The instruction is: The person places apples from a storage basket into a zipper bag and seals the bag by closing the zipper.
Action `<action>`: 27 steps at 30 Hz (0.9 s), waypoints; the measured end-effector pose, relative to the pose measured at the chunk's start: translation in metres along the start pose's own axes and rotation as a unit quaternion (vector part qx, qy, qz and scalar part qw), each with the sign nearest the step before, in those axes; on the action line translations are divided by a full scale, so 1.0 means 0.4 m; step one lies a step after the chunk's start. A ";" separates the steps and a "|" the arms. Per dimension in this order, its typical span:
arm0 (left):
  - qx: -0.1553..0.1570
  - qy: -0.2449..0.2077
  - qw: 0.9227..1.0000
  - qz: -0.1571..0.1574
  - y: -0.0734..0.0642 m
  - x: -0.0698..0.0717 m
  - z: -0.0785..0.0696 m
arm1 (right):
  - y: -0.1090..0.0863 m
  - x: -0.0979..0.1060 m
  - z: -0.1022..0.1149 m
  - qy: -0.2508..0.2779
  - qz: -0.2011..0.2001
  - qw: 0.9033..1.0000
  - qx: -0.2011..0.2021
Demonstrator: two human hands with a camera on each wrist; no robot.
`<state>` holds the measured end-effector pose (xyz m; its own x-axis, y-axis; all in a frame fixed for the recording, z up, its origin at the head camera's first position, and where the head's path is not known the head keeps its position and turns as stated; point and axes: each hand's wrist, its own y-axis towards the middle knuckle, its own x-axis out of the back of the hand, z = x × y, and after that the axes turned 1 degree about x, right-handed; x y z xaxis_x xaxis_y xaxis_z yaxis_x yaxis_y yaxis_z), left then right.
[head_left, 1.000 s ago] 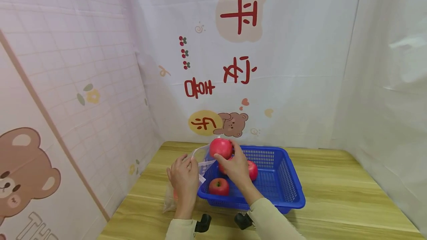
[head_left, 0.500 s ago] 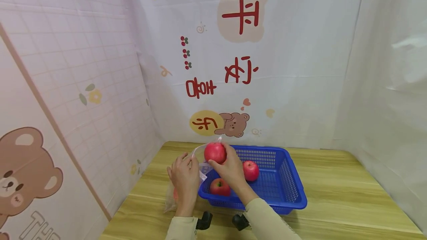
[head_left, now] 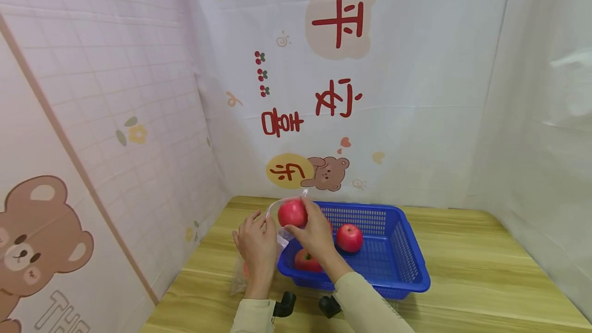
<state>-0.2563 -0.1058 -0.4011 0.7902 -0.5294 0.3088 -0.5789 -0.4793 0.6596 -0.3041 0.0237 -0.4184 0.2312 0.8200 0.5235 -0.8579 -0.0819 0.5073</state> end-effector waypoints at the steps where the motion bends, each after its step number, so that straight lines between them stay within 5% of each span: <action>1: 0.001 -0.001 1.000 -0.001 0.001 -0.001 0.001 | -0.001 0.001 0.000 0.001 0.005 1.000 -0.001; 17: -0.003 -0.013 1.000 -0.013 0.005 0.006 -0.001 | -0.003 0.038 -0.001 0.012 -0.019 0.999 0.025; 27: 0.002 -0.007 1.000 -0.012 0.003 0.015 0.006 | -0.010 0.070 -0.023 0.021 -0.022 0.999 -0.009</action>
<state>-0.2527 -0.1112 -0.3999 0.8007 -0.5283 0.2827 -0.5610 -0.4953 0.6633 -0.2986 0.0522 -0.4122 0.2497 0.8460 0.4711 -0.8557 -0.0350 0.5163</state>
